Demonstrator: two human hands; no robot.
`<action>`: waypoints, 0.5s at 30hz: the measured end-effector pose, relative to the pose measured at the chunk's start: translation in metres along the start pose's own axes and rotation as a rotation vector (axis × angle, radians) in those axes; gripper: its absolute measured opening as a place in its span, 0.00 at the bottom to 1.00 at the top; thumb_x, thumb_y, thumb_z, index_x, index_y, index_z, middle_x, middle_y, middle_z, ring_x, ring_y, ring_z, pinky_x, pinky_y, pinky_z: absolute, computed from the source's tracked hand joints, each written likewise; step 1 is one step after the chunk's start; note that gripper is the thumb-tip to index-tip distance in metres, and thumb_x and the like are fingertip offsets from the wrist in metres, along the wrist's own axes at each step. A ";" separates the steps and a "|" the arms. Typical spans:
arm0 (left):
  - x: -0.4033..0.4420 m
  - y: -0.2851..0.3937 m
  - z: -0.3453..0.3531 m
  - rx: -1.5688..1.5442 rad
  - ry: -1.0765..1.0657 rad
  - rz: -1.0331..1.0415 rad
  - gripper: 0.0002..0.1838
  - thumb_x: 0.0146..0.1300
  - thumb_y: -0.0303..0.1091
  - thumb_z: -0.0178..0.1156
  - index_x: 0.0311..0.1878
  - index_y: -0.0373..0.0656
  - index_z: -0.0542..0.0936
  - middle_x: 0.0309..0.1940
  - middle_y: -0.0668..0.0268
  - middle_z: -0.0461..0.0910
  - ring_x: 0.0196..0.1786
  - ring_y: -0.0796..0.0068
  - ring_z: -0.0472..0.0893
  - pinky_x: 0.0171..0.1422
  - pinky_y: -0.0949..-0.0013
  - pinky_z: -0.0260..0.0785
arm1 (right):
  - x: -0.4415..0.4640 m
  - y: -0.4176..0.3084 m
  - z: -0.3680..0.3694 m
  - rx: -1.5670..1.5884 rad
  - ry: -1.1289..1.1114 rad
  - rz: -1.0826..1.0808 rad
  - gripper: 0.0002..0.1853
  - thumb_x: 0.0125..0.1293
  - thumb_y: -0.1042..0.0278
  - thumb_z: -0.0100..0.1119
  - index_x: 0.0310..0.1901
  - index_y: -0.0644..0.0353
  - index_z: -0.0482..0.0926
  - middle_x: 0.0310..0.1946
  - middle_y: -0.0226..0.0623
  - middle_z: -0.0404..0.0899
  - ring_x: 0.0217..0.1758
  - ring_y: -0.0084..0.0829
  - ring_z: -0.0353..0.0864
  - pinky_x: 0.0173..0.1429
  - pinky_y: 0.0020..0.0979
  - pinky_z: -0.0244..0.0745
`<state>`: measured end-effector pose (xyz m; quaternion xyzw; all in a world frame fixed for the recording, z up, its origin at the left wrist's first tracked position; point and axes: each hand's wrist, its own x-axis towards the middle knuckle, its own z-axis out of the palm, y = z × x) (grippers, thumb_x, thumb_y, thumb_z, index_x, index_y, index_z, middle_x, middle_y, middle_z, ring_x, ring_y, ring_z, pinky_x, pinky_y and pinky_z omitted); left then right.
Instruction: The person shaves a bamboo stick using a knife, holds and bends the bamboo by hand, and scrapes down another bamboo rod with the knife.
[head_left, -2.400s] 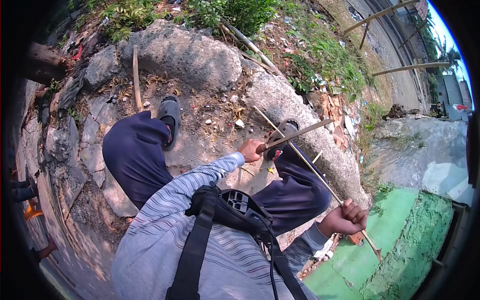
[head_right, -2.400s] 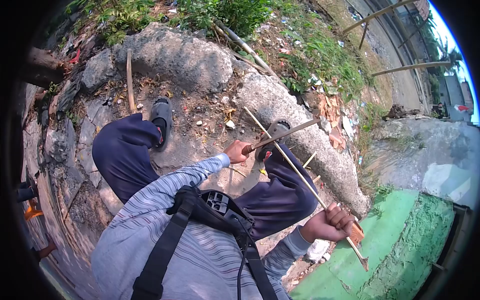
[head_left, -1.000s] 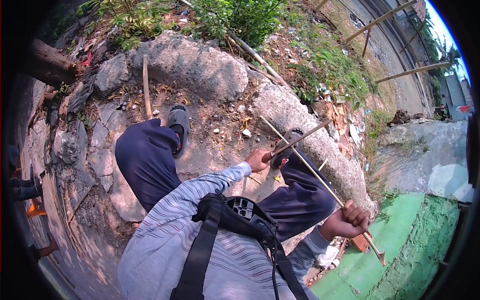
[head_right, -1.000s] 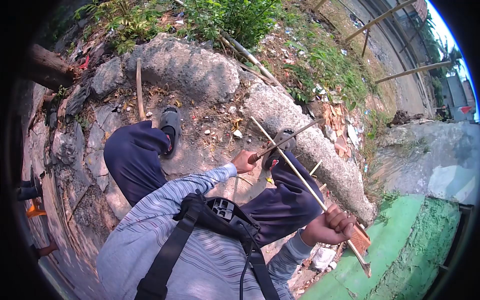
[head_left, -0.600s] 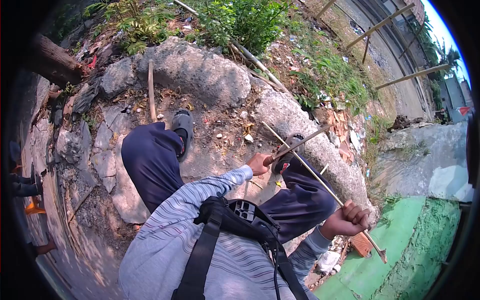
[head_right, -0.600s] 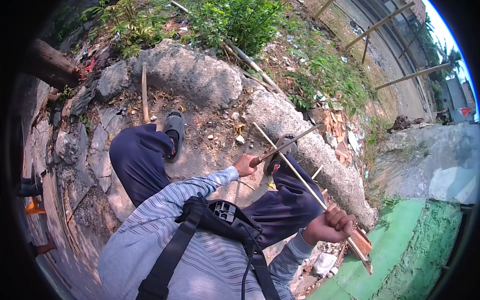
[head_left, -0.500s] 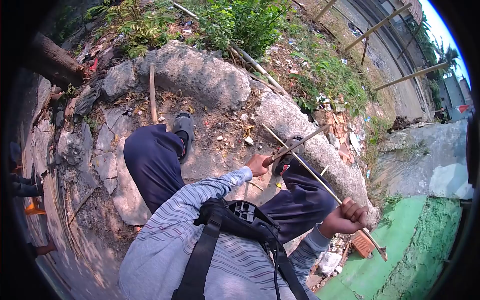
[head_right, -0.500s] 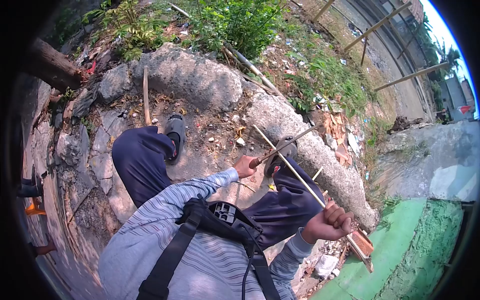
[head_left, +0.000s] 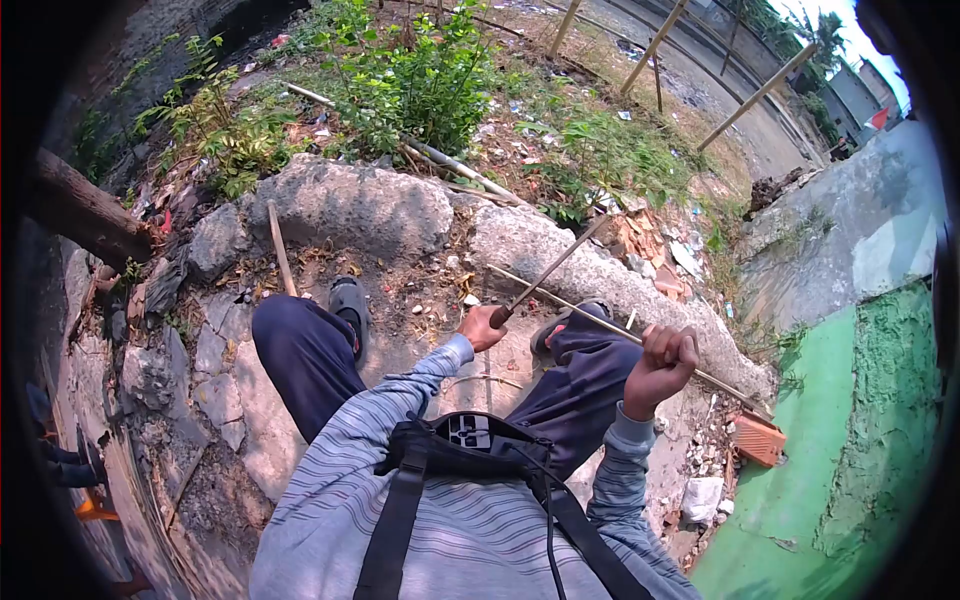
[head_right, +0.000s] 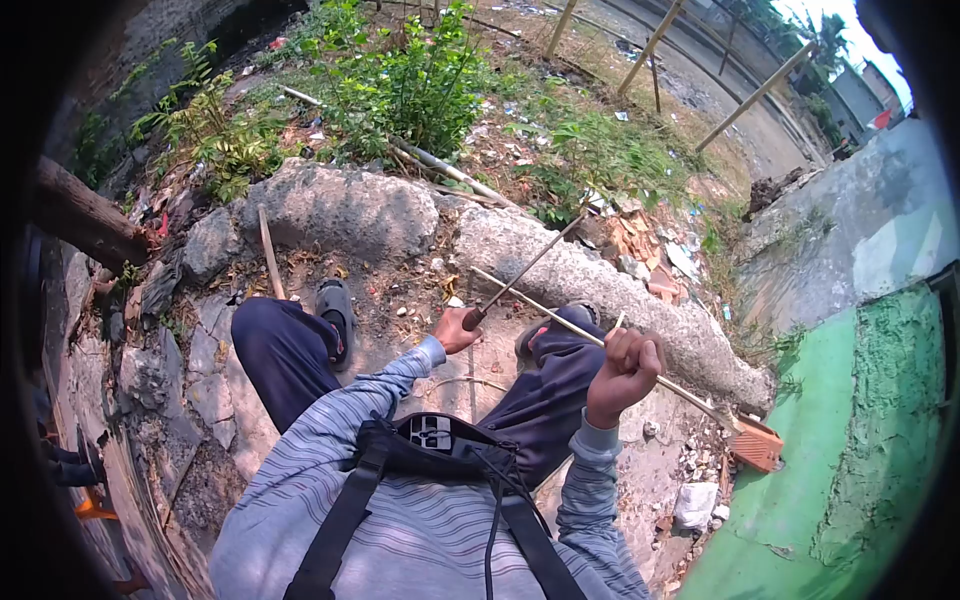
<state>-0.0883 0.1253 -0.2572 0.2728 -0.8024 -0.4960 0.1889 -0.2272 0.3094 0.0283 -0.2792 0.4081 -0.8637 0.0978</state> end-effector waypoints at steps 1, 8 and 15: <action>0.002 0.006 -0.003 -0.001 0.002 0.031 0.16 0.51 0.39 0.68 0.35 0.37 0.78 0.25 0.52 0.77 0.29 0.55 0.77 0.38 0.54 0.69 | -0.002 -0.004 -0.002 -0.042 -0.057 0.008 0.17 0.72 0.67 0.43 0.23 0.53 0.57 0.17 0.26 0.51 0.20 0.20 0.49 0.29 0.30 0.51; 0.004 0.058 -0.017 -0.032 0.002 0.091 0.19 0.54 0.42 0.74 0.30 0.36 0.77 0.20 0.65 0.70 0.26 0.76 0.68 0.32 0.64 0.65 | -0.012 -0.037 -0.017 -0.765 -0.262 -0.206 0.21 0.79 0.60 0.41 0.28 0.64 0.70 0.29 0.36 0.72 0.33 0.28 0.70 0.41 0.30 0.68; -0.004 0.147 -0.027 -0.087 -0.041 0.207 0.23 0.64 0.48 0.71 0.26 0.40 0.74 0.17 0.74 0.67 0.23 0.81 0.67 0.28 0.68 0.59 | -0.033 -0.085 -0.050 -0.825 -0.206 -0.085 0.27 0.81 0.50 0.45 0.29 0.64 0.75 0.25 0.33 0.72 0.22 0.21 0.68 0.27 0.26 0.61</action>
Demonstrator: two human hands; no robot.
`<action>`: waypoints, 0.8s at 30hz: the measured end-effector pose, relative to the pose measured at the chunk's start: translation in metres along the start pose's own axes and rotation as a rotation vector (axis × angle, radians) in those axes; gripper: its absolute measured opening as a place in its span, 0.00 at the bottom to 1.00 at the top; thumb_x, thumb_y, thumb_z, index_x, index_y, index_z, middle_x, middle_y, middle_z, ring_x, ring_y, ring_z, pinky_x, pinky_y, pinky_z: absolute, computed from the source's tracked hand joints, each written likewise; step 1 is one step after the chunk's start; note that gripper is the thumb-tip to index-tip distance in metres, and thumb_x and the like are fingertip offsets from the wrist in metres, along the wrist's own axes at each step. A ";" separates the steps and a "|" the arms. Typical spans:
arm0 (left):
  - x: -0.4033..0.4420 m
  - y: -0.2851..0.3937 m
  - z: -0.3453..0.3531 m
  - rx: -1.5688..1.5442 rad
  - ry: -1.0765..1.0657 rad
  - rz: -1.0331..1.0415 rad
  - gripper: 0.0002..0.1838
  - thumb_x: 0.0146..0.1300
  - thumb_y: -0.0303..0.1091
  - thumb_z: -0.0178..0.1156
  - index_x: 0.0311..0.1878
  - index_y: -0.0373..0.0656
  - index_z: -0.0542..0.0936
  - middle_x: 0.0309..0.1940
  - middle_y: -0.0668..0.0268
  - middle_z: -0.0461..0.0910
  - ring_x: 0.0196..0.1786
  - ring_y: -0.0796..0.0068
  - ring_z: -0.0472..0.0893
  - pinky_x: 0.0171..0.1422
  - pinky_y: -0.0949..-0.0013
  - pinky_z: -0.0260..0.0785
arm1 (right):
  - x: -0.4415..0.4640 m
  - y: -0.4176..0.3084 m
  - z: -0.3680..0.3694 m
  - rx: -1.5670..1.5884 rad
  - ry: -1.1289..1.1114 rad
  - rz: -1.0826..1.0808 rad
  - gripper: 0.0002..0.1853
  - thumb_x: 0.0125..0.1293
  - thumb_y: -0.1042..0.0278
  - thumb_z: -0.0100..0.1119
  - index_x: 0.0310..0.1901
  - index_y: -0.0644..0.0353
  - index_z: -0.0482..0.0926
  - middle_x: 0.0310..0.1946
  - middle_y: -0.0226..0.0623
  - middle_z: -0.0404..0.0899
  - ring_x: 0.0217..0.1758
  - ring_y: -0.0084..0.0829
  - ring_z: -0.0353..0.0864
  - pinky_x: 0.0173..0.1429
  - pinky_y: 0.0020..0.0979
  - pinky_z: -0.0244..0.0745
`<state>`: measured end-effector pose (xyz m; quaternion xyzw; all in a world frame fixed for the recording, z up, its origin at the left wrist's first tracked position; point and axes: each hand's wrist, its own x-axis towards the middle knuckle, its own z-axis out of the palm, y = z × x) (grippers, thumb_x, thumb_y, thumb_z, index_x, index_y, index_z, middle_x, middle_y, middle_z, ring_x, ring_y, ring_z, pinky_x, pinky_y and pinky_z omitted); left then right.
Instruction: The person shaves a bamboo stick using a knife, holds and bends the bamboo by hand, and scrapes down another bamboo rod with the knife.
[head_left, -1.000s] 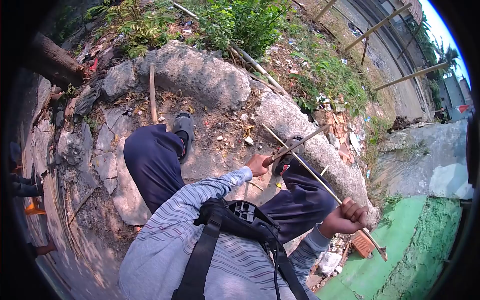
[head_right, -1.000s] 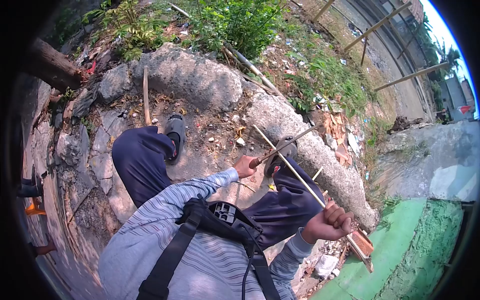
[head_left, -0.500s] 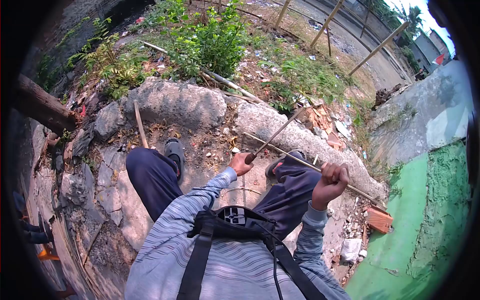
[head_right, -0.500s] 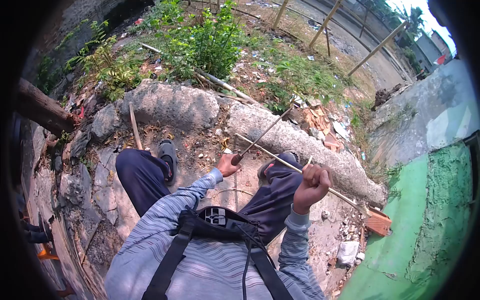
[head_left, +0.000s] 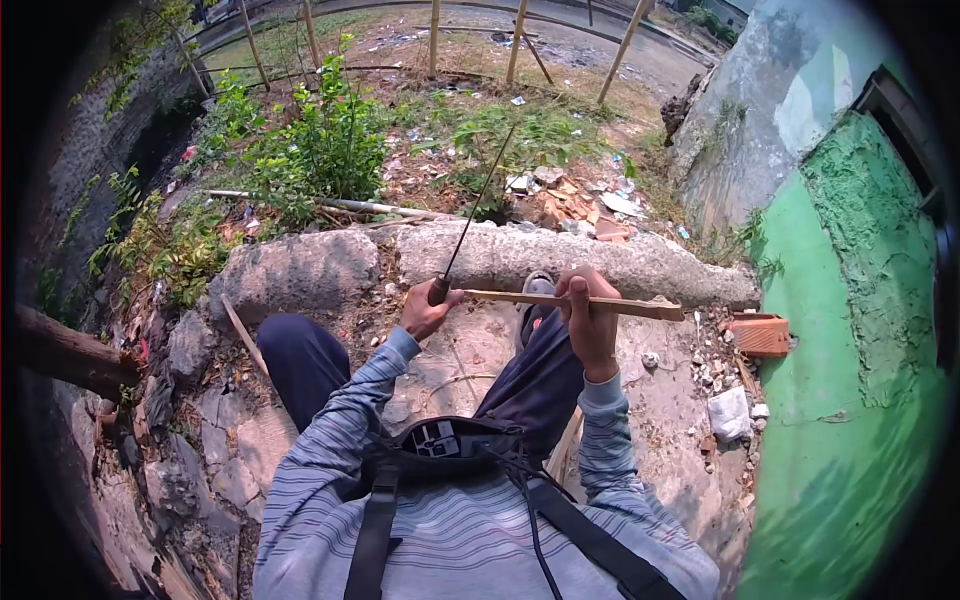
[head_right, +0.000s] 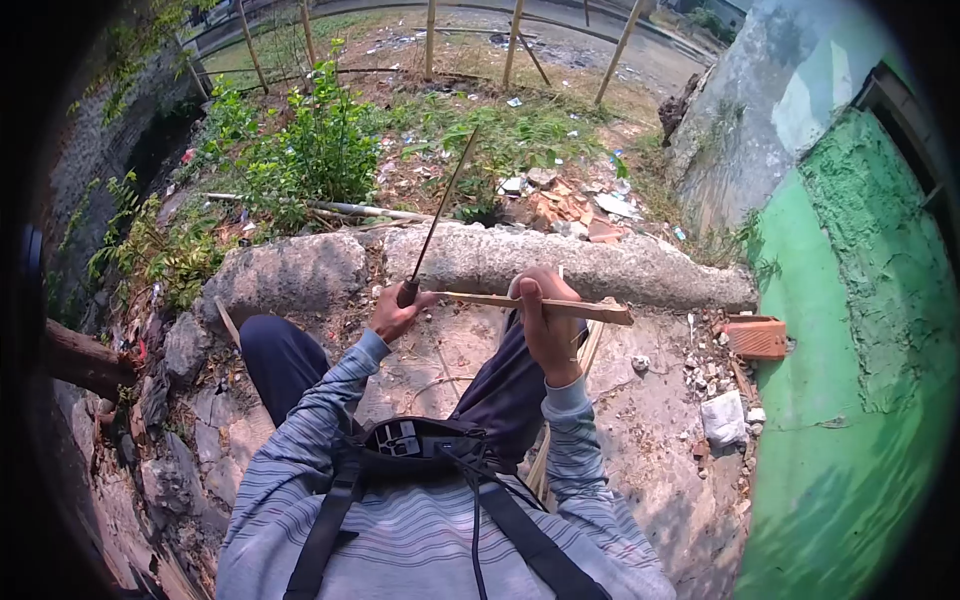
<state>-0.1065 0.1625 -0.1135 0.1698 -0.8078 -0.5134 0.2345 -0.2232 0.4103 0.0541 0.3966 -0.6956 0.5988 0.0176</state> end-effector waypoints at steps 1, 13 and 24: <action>0.002 0.014 0.001 -0.093 -0.020 -0.004 0.22 0.65 0.47 0.71 0.26 0.41 0.74 0.17 0.75 0.67 0.22 0.82 0.67 0.27 0.70 0.59 | -0.002 -0.002 -0.007 0.029 0.003 0.033 0.27 0.81 0.50 0.46 0.29 0.64 0.75 0.24 0.32 0.72 0.22 0.21 0.68 0.27 0.27 0.62; 0.042 0.062 0.004 -0.243 -0.414 0.014 0.22 0.63 0.48 0.73 0.30 0.40 0.75 0.17 0.76 0.68 0.23 0.84 0.64 0.28 0.70 0.58 | 0.021 -0.022 -0.001 -0.133 0.007 0.087 0.24 0.80 0.51 0.51 0.30 0.64 0.76 0.21 0.34 0.74 0.22 0.23 0.75 0.27 0.29 0.66; 0.050 0.079 -0.020 -0.213 -0.255 0.279 0.31 0.49 0.48 0.82 0.49 0.38 0.82 0.35 0.66 0.81 0.39 0.76 0.80 0.46 0.71 0.73 | 0.071 -0.030 0.064 0.203 -0.219 0.204 0.12 0.72 0.66 0.65 0.45 0.68 0.78 0.31 0.34 0.83 0.33 0.21 0.85 0.36 0.25 0.80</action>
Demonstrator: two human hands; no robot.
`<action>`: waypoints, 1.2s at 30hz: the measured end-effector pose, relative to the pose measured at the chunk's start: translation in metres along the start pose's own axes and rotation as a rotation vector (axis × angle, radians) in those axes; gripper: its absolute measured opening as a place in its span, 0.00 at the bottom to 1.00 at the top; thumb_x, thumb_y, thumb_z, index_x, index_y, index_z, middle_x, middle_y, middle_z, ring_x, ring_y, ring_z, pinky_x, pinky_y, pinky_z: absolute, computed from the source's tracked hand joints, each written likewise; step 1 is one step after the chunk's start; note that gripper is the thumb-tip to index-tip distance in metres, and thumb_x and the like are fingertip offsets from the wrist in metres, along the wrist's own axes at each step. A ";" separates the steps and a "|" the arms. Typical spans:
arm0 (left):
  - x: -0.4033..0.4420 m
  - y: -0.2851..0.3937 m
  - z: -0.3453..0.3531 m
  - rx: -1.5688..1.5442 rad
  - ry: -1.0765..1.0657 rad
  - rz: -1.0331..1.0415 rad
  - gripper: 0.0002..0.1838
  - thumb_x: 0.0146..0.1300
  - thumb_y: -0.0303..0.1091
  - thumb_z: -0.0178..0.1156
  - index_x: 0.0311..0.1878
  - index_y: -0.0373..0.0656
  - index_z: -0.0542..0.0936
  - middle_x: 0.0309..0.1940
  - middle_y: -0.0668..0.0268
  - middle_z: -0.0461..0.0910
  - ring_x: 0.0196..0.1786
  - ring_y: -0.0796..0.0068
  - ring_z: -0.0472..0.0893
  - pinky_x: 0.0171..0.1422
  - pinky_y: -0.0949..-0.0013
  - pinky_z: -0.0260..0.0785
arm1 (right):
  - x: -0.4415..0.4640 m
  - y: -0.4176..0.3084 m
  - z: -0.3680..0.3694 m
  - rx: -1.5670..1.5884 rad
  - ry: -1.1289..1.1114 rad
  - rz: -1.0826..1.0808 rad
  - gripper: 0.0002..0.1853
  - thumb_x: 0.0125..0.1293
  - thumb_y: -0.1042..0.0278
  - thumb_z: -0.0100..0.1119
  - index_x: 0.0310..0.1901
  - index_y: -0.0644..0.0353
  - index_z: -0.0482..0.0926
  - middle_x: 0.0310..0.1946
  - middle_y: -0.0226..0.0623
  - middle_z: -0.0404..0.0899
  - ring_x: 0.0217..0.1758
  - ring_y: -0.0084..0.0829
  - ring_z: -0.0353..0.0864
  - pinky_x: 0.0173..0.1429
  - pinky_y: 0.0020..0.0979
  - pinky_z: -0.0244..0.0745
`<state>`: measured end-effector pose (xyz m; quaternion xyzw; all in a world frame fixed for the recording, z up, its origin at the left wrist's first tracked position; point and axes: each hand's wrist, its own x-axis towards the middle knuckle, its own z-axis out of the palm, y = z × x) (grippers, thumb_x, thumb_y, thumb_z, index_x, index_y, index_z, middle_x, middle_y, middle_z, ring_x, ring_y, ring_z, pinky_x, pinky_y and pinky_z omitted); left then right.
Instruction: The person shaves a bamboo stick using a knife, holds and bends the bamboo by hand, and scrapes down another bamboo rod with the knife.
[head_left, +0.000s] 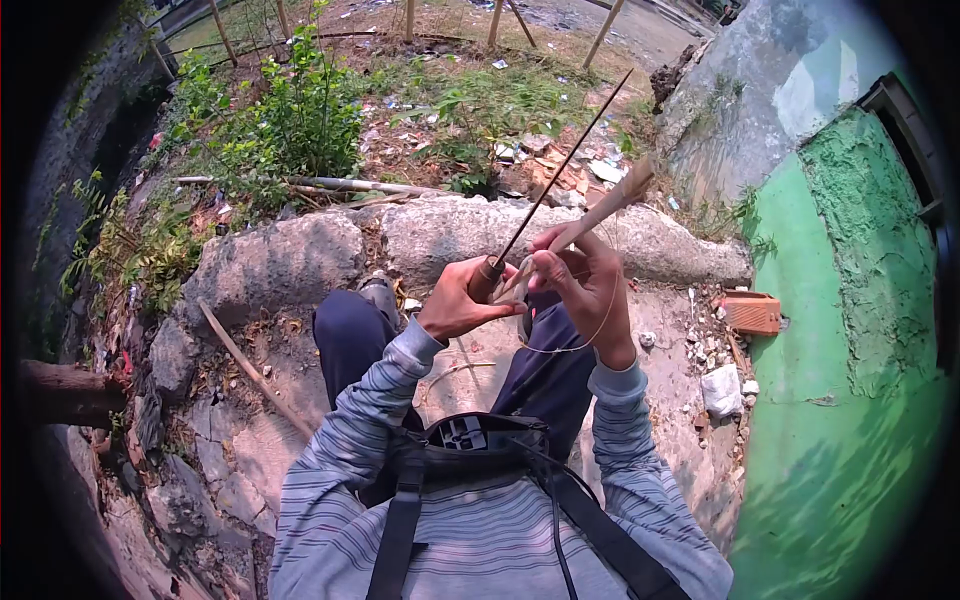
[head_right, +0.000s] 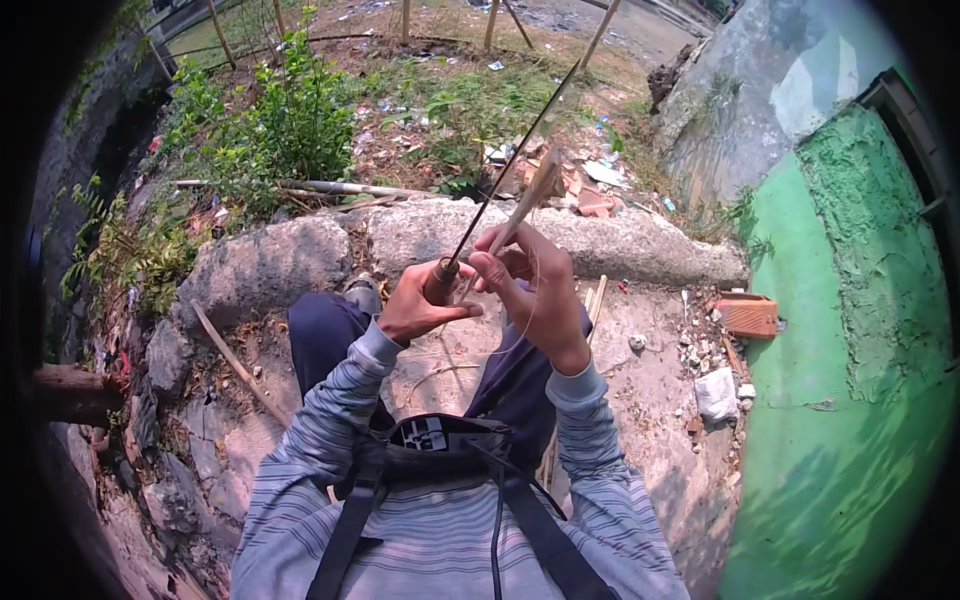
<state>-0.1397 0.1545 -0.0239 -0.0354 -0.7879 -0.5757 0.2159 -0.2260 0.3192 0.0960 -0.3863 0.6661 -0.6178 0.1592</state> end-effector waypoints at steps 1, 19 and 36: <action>-0.004 -0.011 0.002 -0.065 0.021 -0.062 0.29 0.50 0.47 0.82 0.47 0.38 0.82 0.32 0.67 0.81 0.36 0.78 0.80 0.43 0.72 0.73 | 0.002 0.002 0.002 0.042 -0.059 0.020 0.13 0.72 0.69 0.65 0.49 0.69 0.76 0.36 0.36 0.84 0.38 0.23 0.87 0.42 0.26 0.83; -0.006 -0.012 -0.034 -0.402 0.117 -0.439 0.15 0.62 0.36 0.68 0.44 0.37 0.76 0.29 0.65 0.82 0.19 0.84 0.73 0.23 0.79 0.67 | 0.032 0.139 0.006 0.333 -0.201 0.409 0.24 0.79 0.53 0.52 0.67 0.62 0.74 0.58 0.38 0.81 0.55 0.27 0.83 0.61 0.29 0.76; -0.005 -0.018 -0.019 -0.214 0.028 -0.253 0.23 0.63 0.43 0.70 0.50 0.35 0.78 0.29 0.70 0.77 0.27 0.83 0.75 0.30 0.75 0.67 | 0.018 0.175 0.047 0.929 -0.325 0.447 0.21 0.76 0.58 0.60 0.62 0.62 0.74 0.51 0.30 0.81 0.52 0.20 0.82 0.55 0.26 0.80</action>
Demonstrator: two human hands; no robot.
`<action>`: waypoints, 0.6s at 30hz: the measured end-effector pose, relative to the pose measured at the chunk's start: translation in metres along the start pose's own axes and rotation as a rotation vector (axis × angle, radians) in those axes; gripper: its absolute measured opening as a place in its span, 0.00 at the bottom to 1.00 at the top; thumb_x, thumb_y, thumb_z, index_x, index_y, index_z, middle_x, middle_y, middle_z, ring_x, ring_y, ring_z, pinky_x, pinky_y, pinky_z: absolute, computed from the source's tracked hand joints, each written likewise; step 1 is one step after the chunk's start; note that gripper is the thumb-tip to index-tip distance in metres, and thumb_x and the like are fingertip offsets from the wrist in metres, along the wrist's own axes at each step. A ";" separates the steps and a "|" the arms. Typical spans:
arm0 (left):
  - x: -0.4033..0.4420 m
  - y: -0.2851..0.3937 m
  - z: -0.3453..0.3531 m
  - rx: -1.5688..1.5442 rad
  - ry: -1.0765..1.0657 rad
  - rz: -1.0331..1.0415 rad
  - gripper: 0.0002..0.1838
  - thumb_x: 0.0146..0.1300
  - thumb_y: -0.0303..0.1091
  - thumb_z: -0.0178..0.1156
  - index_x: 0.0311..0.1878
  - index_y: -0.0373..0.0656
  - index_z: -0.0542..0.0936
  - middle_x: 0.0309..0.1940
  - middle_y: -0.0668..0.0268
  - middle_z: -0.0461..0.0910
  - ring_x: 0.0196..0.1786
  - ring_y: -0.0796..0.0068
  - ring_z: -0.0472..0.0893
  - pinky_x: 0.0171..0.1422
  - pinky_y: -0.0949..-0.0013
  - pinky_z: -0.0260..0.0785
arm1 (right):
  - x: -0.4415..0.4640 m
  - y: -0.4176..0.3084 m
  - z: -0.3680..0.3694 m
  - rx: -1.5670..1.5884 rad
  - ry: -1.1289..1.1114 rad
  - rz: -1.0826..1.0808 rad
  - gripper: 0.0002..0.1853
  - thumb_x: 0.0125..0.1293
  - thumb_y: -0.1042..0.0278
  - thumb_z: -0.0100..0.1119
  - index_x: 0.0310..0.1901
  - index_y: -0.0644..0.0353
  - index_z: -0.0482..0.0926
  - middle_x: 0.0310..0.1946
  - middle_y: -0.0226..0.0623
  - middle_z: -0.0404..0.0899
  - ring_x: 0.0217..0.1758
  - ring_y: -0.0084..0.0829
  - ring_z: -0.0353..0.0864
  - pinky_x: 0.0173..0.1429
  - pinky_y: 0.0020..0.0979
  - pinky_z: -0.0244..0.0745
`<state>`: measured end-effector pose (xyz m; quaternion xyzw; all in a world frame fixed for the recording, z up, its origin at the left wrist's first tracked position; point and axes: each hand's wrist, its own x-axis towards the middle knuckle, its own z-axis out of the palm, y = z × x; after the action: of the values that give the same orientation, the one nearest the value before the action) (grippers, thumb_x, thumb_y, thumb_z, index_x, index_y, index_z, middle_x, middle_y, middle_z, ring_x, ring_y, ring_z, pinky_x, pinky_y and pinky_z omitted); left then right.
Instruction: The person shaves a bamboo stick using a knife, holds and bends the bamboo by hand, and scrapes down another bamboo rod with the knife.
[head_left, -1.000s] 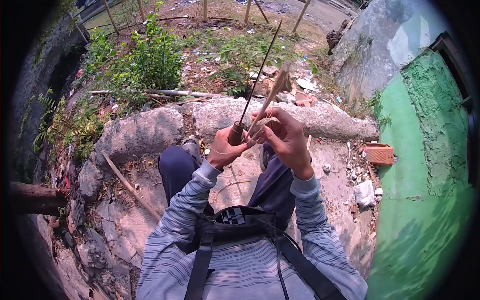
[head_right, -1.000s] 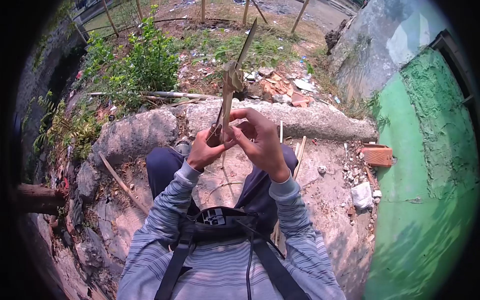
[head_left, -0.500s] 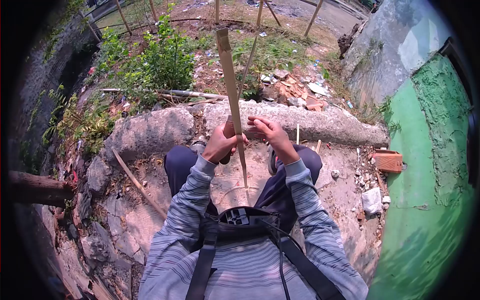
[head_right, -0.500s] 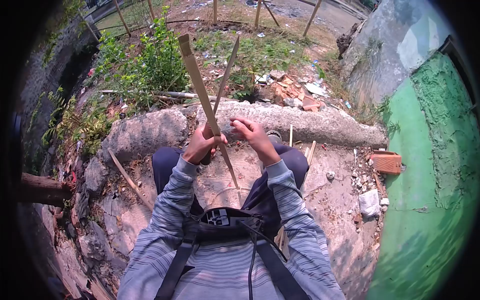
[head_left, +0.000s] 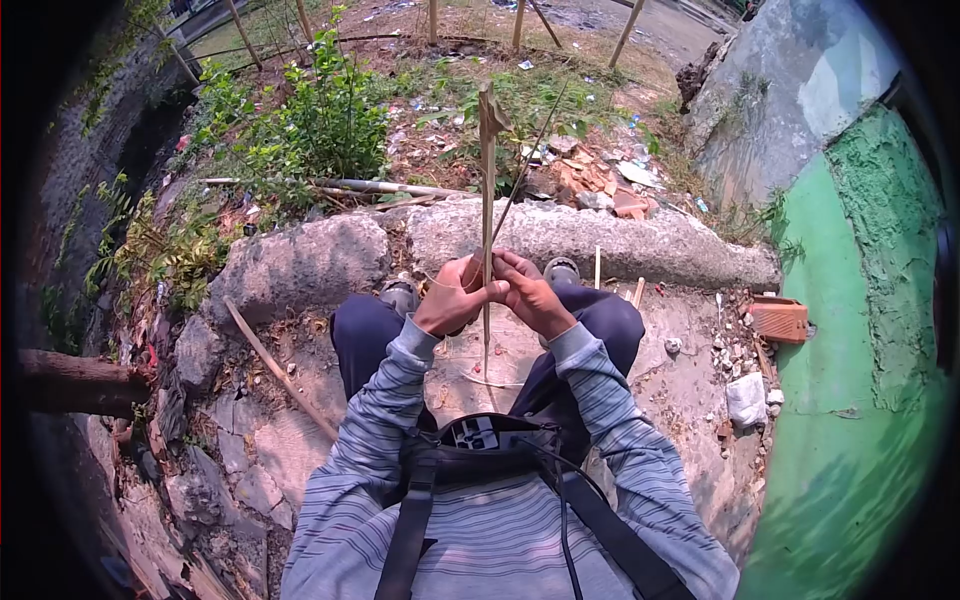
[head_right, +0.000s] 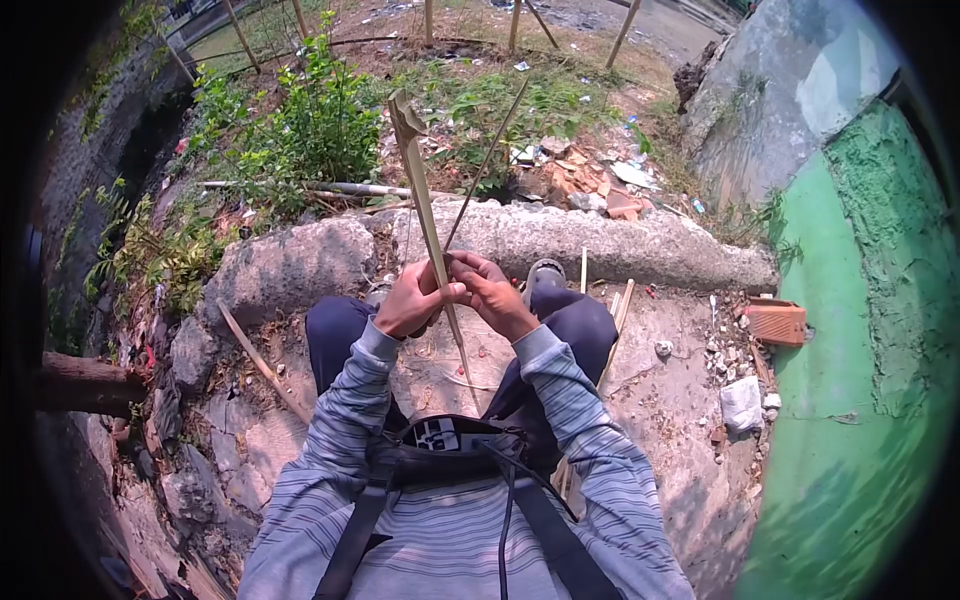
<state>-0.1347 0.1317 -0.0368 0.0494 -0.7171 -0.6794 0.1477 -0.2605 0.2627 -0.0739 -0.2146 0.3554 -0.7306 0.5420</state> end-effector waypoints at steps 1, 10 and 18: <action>-0.001 0.005 0.000 -0.008 0.017 -0.022 0.23 0.63 0.45 0.70 0.50 0.35 0.79 0.30 0.69 0.78 0.29 0.83 0.75 0.33 0.74 0.69 | -0.001 0.000 0.000 -0.003 -0.001 0.000 0.21 0.76 0.58 0.60 0.62 0.62 0.74 0.51 0.30 0.81 0.52 0.20 0.82 0.55 0.26 0.80; 0.003 0.030 -0.009 0.141 -0.022 0.004 0.22 0.63 0.45 0.69 0.48 0.36 0.80 0.37 0.65 0.80 0.39 0.77 0.79 0.45 0.70 0.73 | 0.002 -0.011 0.017 -0.128 0.085 -0.118 0.22 0.70 0.60 0.67 0.58 0.62 0.72 0.49 0.31 0.80 0.51 0.20 0.80 0.56 0.25 0.76; -0.003 0.027 -0.004 0.236 -0.074 0.076 0.18 0.59 0.36 0.67 0.49 0.36 0.79 0.50 0.55 0.81 0.51 0.67 0.81 0.59 0.65 0.73 | -0.011 -0.016 0.044 -0.452 0.318 -0.216 0.27 0.66 0.57 0.72 0.57 0.65 0.72 0.51 0.38 0.78 0.52 0.26 0.79 0.56 0.27 0.77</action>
<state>-0.1268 0.1302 -0.0102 0.0141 -0.7982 -0.5857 0.1399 -0.2361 0.2635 -0.0327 -0.2490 0.5646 -0.7110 0.3371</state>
